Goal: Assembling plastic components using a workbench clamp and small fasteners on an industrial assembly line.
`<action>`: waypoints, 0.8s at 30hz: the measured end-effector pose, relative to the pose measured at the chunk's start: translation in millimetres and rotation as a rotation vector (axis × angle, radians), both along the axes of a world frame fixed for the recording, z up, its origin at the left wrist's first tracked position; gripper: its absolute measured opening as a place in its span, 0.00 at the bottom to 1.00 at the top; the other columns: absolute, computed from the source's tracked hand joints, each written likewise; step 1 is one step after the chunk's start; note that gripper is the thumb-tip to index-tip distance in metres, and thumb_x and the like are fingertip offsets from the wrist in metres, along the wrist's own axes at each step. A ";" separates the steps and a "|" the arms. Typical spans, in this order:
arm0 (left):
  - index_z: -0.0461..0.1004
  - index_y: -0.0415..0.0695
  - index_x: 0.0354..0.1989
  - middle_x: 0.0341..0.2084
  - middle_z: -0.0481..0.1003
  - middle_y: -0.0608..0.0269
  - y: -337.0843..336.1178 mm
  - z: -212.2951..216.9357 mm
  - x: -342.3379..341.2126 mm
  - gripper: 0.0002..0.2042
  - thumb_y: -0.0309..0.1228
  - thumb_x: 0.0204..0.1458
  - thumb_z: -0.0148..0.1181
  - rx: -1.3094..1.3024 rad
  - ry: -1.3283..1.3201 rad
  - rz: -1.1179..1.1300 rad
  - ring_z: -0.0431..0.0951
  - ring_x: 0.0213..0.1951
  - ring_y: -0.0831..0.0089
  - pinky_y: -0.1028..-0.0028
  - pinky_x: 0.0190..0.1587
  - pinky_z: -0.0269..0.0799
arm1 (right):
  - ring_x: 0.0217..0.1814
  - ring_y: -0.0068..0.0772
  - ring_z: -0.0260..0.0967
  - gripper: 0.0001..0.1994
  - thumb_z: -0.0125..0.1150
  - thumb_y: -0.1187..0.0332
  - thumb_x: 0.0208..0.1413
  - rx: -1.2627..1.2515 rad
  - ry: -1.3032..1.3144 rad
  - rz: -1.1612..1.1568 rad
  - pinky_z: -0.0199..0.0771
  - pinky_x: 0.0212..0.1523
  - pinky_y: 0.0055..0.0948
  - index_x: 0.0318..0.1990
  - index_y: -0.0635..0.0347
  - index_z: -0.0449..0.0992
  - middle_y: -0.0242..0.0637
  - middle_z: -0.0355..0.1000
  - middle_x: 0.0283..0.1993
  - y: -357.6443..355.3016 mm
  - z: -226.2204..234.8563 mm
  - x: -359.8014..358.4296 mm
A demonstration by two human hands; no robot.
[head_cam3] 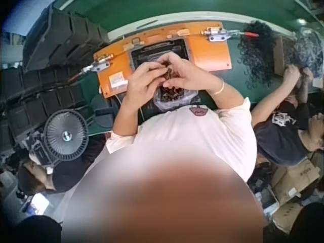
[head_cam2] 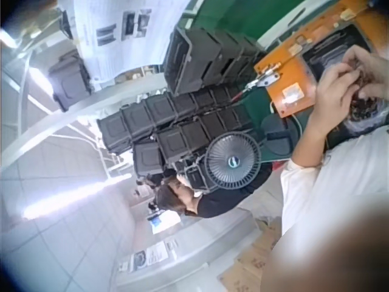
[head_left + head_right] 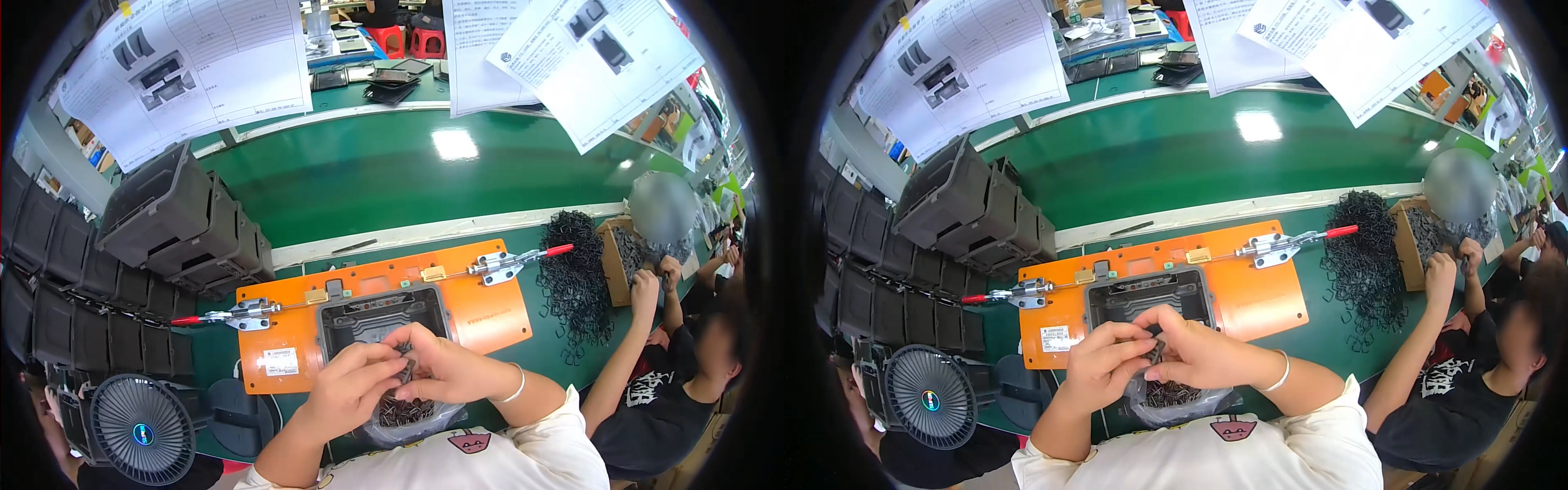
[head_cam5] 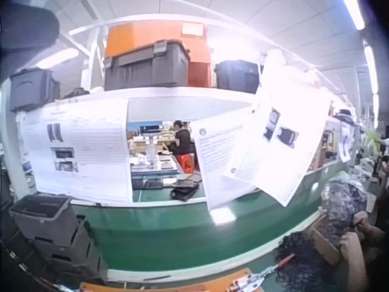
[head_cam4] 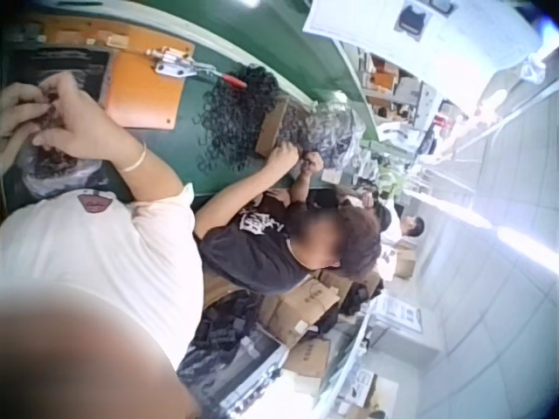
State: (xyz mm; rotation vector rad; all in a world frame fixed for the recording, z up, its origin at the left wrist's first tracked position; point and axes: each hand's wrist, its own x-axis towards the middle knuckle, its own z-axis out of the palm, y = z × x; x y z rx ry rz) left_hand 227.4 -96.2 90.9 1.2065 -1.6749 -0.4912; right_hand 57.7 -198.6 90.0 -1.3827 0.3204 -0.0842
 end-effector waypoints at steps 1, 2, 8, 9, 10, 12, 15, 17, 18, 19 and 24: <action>0.78 0.37 0.38 0.37 0.75 0.55 -2.1 -3.0 -0.1 0.13 0.15 0.41 0.65 0.013 -0.004 0.018 0.77 0.36 0.62 0.72 0.37 0.75 | 0.26 0.19 0.69 0.26 0.64 0.75 0.53 -0.117 -0.033 -0.087 0.67 0.26 0.20 0.54 0.64 0.54 0.36 0.70 0.29 0.0 -1.0 -0.1; 0.78 0.37 0.38 0.37 0.75 0.55 -3.9 -6.2 -1.0 0.13 0.15 0.41 0.65 -0.009 0.012 0.019 0.77 0.36 0.62 0.72 0.37 0.75 | 0.26 0.20 0.70 0.26 0.65 0.75 0.53 -0.204 0.000 -0.150 0.67 0.25 0.20 0.54 0.64 0.55 0.37 0.70 0.29 -0.2 -3.0 -0.3; 0.74 0.33 0.37 0.32 0.78 0.56 -7.4 -28.4 -22.0 0.05 0.16 0.53 0.58 0.208 0.647 0.107 0.79 0.32 0.72 0.76 0.35 0.75 | 0.26 0.23 0.72 0.12 0.66 0.75 0.52 -0.765 -0.263 -0.541 0.72 0.27 0.21 0.39 0.67 0.69 0.36 0.71 0.27 -0.5 -10.9 -6.9; 0.72 0.32 0.40 0.30 0.78 0.58 -7.5 -31.5 -26.2 0.05 0.18 0.56 0.56 0.284 0.814 0.033 0.78 0.30 0.77 0.78 0.32 0.75 | 0.26 0.24 0.73 0.07 0.65 0.76 0.52 -0.740 -0.216 -0.577 0.75 0.29 0.22 0.35 0.66 0.72 0.36 0.71 0.28 -1.2 -8.7 -7.1; 0.72 0.32 0.40 0.30 0.78 0.58 -8.3 -33.7 -27.1 0.05 0.18 0.56 0.56 0.308 0.811 0.069 0.78 0.30 0.77 0.78 0.32 0.75 | 0.26 0.24 0.73 0.07 0.65 0.76 0.52 -0.768 -0.252 -0.561 0.75 0.29 0.22 0.35 0.66 0.72 0.36 0.71 0.28 -4.7 -5.7 -6.4; 0.72 0.35 0.43 0.36 0.77 0.55 -10.9 -34.7 -26.4 0.11 0.21 0.52 0.62 0.283 0.635 0.054 0.79 0.38 0.69 0.72 0.39 0.75 | 0.31 0.22 0.73 0.06 0.63 0.77 0.52 -0.430 0.070 -0.487 0.75 0.30 0.22 0.36 0.67 0.74 0.36 0.74 0.32 -13.2 2.7 -2.8; 0.71 0.37 0.48 0.50 0.71 0.48 -17.0 -27.3 -15.4 0.21 0.34 0.48 0.67 0.061 -0.113 0.272 0.72 0.53 0.55 0.57 0.51 0.68 | 0.29 0.33 0.75 0.04 0.61 0.77 0.52 -0.992 0.149 -0.741 0.75 0.32 0.28 0.36 0.67 0.75 0.41 0.75 0.30 -56.9 13.6 -1.0; 0.68 0.36 0.54 0.62 0.58 0.43 -21.8 -20.6 -12.9 0.32 0.48 0.46 0.65 0.144 -0.521 0.281 0.55 0.65 0.45 0.45 0.58 0.55 | 0.31 0.40 0.74 0.06 0.62 0.76 0.49 -1.162 0.107 -0.679 0.74 0.34 0.33 0.35 0.66 0.77 0.44 0.75 0.31 -88.7 11.1 6.7; 0.65 0.34 0.57 0.66 0.51 0.40 -25.2 -18.3 -11.9 0.38 0.54 0.46 0.61 0.219 -0.619 0.232 0.49 0.68 0.44 0.38 0.59 0.49 | 0.34 0.44 0.73 0.06 0.63 0.76 0.47 -1.072 0.103 -0.564 0.72 0.36 0.35 0.34 0.64 0.79 0.44 0.74 0.30 -95.1 6.3 10.7; 0.64 0.34 0.58 0.66 0.51 0.39 -28.3 -16.9 -12.2 0.39 0.55 0.46 0.61 0.281 -0.635 0.197 0.48 0.68 0.43 0.38 0.60 0.48 | 0.34 0.45 0.72 0.05 0.63 0.76 0.47 -1.158 0.080 -0.479 0.72 0.36 0.36 0.33 0.64 0.79 0.44 0.73 0.29 -100.0 1.6 14.8; 0.65 0.32 0.57 0.66 0.50 0.35 -34.3 -19.2 -16.0 0.41 0.59 0.47 0.56 0.332 -0.723 0.163 0.47 0.68 0.40 0.36 0.61 0.44 | 0.32 0.44 0.71 0.05 0.66 0.76 0.43 -1.147 0.086 -0.393 0.73 0.35 0.36 0.31 0.65 0.80 0.43 0.72 0.27 -106.7 -13.5 25.3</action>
